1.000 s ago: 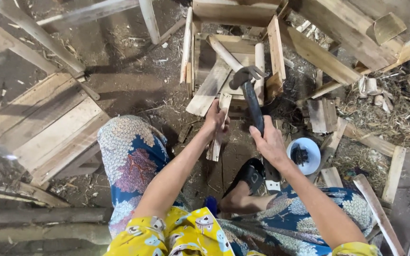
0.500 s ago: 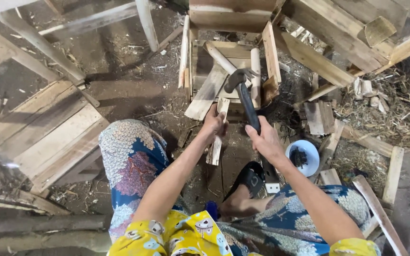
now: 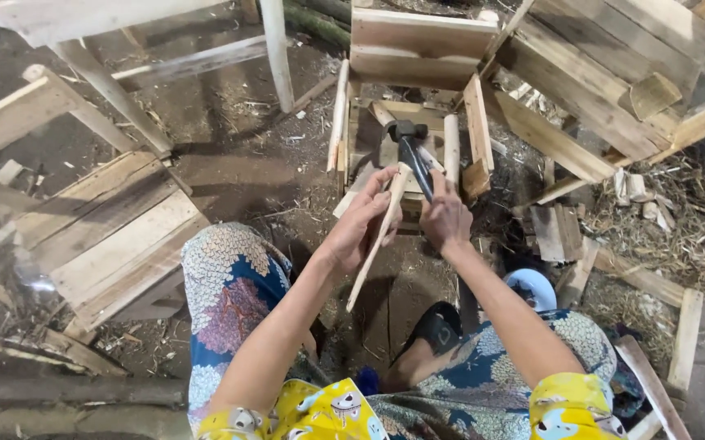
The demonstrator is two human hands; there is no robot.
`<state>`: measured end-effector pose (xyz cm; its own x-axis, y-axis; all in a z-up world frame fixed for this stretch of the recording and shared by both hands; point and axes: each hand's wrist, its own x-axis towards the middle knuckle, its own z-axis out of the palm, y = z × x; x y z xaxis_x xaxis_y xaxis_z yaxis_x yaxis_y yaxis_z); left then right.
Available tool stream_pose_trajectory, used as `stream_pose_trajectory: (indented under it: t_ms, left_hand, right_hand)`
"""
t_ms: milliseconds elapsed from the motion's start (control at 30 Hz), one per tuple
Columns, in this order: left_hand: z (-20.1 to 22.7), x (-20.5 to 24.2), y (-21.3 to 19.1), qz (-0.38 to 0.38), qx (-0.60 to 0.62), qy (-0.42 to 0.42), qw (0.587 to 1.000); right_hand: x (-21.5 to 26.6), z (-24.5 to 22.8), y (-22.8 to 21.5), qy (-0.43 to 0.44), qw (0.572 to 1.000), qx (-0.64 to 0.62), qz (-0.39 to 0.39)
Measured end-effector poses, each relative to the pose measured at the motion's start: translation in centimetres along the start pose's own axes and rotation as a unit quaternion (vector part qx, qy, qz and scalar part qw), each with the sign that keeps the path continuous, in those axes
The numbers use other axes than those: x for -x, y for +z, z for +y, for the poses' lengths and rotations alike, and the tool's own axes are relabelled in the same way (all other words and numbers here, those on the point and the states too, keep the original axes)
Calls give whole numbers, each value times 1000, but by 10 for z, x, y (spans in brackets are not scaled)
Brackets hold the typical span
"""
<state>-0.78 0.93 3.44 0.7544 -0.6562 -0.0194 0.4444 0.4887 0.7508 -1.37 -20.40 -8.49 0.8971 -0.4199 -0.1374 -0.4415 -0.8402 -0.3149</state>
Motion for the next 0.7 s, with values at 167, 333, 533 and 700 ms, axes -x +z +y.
stream_pose_trajectory:
  t_ms: [167,333,533,700]
  left_hand:
    - [23,10,12,-146,212,-48,965]
    - [6,4,-2,-165,235,-68,956]
    - [24,6,2,-147,248,-38,957]
    - [34,7,4,-134,262,-36,955]
  right_hand:
    - [27,-28,-30,-13,998,-36,-49]
    - [59,-73,-77,-71,934,-310,-161]
    - [28,-12,-17,-344,916,-207,-23]
    - [16,-14,-16,-393,913,76,80]
